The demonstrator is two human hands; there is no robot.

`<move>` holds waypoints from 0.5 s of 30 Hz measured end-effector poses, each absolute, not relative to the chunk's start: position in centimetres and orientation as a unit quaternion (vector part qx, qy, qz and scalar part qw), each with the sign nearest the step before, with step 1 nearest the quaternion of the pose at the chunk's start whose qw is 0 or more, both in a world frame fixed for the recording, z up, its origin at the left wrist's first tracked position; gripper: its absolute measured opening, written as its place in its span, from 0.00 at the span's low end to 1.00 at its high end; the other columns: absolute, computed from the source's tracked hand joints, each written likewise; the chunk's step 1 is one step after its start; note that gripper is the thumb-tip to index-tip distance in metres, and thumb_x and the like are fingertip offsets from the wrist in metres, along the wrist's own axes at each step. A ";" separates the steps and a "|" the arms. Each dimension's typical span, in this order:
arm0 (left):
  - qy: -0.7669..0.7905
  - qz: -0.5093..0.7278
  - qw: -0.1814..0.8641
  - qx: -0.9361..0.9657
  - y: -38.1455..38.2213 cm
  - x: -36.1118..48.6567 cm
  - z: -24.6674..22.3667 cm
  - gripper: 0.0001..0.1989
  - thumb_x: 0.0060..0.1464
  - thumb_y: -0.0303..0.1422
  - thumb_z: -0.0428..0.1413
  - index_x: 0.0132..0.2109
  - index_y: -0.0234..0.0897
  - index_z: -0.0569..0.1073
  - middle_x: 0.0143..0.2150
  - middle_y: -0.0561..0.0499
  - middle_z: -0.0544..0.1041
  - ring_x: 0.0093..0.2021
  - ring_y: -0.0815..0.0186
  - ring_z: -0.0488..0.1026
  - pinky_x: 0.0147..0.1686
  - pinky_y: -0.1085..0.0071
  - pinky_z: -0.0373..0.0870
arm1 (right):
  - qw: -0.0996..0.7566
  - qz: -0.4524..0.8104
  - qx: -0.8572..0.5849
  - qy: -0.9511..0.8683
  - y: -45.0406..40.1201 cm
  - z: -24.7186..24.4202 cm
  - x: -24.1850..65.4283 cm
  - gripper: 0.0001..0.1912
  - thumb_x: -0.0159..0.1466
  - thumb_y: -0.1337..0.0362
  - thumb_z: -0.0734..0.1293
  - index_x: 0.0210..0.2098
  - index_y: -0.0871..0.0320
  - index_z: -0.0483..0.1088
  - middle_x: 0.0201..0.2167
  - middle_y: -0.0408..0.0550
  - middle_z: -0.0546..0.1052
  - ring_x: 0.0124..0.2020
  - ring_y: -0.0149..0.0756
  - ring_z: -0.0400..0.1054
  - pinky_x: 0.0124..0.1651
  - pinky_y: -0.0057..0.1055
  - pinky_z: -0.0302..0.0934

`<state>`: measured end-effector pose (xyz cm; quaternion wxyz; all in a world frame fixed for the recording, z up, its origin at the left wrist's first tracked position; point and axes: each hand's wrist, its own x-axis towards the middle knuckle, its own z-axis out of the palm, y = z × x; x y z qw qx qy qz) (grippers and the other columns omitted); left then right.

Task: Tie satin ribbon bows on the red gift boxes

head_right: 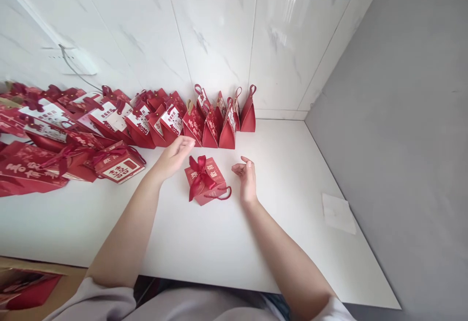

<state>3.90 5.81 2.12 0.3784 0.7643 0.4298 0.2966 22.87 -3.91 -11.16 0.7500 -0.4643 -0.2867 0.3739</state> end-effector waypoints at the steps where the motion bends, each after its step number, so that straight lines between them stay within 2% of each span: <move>1: 0.421 0.243 0.368 0.793 5.2 4.2 3.0 0.24 0.60 0.53 0.48 0.52 0.42 0.71 0.54 0.47 0.74 0.55 0.55 0.69 0.55 0.62 0.62 | 0.761 0.395 -0.447 -0.257 -3.9 -11.2 23.0 0.24 0.67 0.43 0.56 0.49 0.55 0.65 0.32 0.44 0.73 0.37 0.36 0.70 0.48 0.38 0.64; 3: 0.388 0.115 0.338 0.850 3.8 4.9 4.6 0.31 0.57 0.57 0.48 0.60 0.44 0.67 0.60 0.47 0.70 0.59 0.54 0.67 0.57 0.62 0.61 | 0.766 0.422 -0.429 -0.225 -3.9 -11.2 23.3 0.22 0.66 0.43 0.59 0.46 0.54 0.66 0.31 0.44 0.73 0.34 0.34 0.70 0.45 0.37 0.65; 5: 0.348 0.002 0.288 0.892 2.6 5.9 5.5 0.42 0.49 0.61 0.52 0.66 0.45 0.60 0.65 0.46 0.65 0.62 0.52 0.64 0.58 0.62 0.61 | 0.762 0.426 -0.432 -0.226 -4.0 -11.2 23.3 0.21 0.65 0.44 0.60 0.45 0.54 0.67 0.32 0.43 0.73 0.32 0.34 0.70 0.43 0.36 0.66; 8: 0.327 -0.067 0.196 0.922 1.2 7.5 5.7 0.55 0.40 0.61 0.59 0.70 0.42 0.50 0.70 0.41 0.56 0.65 0.47 0.59 0.59 0.60 0.60 | 0.754 0.421 -0.443 -0.240 -4.0 -11.3 23.2 0.19 0.64 0.45 0.62 0.45 0.53 0.66 0.32 0.43 0.72 0.30 0.32 0.69 0.41 0.35 0.66; 10: 0.352 -0.088 0.156 0.919 0.9 8.2 5.5 0.57 0.42 0.58 0.59 0.71 0.39 0.45 0.69 0.37 0.56 0.64 0.45 0.61 0.58 0.57 0.61 | 0.746 0.419 -0.452 -0.252 -4.1 -11.4 23.1 0.18 0.63 0.46 0.64 0.45 0.52 0.66 0.32 0.42 0.72 0.30 0.32 0.68 0.41 0.34 0.66; 12: 0.366 -0.117 0.141 0.912 0.9 8.4 5.3 0.57 0.43 0.55 0.59 0.71 0.37 0.42 0.65 0.34 0.62 0.61 0.45 0.64 0.55 0.57 0.63 | 0.736 0.417 -0.463 -0.266 -4.1 -11.6 23.1 0.18 0.62 0.48 0.66 0.45 0.52 0.66 0.33 0.42 0.72 0.30 0.31 0.68 0.41 0.34 0.65; 15: 0.333 -0.138 0.137 0.922 1.2 7.7 5.1 0.59 0.41 0.50 0.62 0.72 0.36 0.40 0.63 0.36 0.65 0.60 0.46 0.64 0.55 0.58 0.64 | 0.723 0.407 -0.480 -0.285 -4.2 -11.7 23.0 0.17 0.62 0.51 0.68 0.46 0.53 0.66 0.33 0.41 0.72 0.31 0.31 0.68 0.42 0.34 0.65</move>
